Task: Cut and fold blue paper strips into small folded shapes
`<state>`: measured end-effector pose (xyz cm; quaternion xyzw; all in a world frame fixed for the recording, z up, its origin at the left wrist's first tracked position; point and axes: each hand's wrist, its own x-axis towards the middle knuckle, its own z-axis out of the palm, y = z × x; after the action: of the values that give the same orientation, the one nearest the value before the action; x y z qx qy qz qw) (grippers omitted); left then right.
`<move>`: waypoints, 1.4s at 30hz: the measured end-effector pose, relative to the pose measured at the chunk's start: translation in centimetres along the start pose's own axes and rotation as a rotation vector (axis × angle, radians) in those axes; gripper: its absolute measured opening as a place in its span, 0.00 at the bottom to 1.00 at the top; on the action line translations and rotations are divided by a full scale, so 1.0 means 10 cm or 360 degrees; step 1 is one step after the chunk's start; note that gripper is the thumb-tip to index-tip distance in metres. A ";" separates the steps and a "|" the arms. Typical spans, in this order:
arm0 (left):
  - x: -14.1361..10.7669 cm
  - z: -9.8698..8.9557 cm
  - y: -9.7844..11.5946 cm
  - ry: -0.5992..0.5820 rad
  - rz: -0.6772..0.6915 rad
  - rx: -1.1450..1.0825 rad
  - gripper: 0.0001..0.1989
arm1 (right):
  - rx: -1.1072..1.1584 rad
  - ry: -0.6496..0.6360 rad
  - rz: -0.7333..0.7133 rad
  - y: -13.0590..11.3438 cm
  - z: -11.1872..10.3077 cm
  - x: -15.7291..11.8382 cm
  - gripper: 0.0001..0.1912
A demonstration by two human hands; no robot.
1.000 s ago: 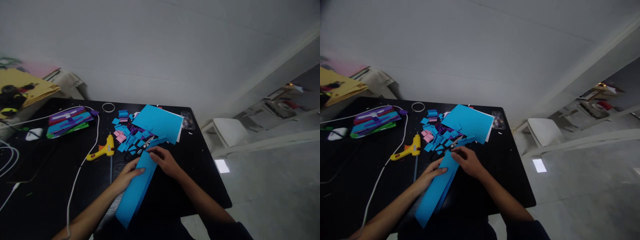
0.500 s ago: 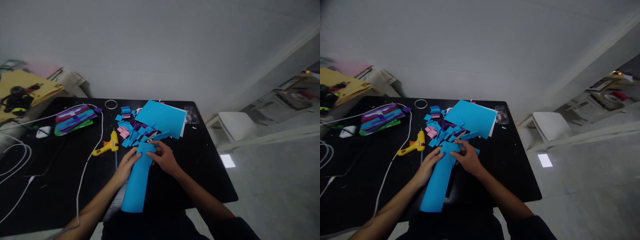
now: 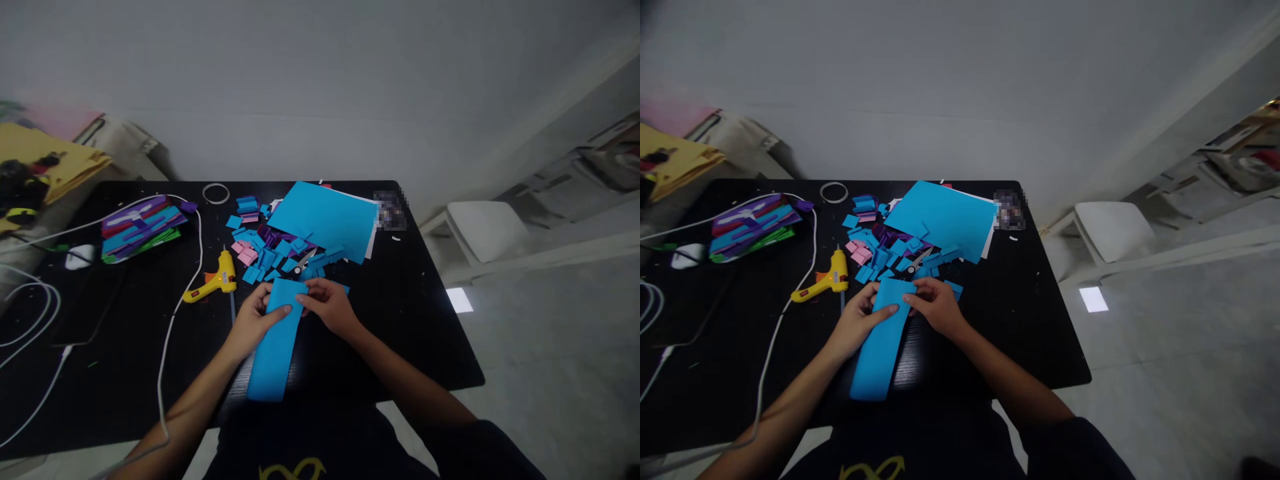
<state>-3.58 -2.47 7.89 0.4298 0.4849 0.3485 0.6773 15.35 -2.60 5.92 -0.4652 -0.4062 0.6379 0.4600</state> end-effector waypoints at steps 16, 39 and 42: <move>0.08 -0.07 -0.03 0.0044 -0.0035 0.0082 0.20 | 0.0001 -0.0127 -0.0061 0.08 0.02 -0.03 0.19; 0.10 -0.04 0.11 0.0065 -0.0163 0.0045 0.22 | 0.0063 -0.0091 -0.0131 0.10 0.02 -0.03 0.18; 0.09 -0.04 0.12 0.0088 -0.0191 0.0020 0.24 | 0.0079 -0.0100 -0.0143 0.09 0.03 -0.03 0.18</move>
<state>-3.73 -1.14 8.59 0.3943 0.5306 0.3159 0.6806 14.94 -3.11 5.16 -0.4148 -0.4250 0.6408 0.4866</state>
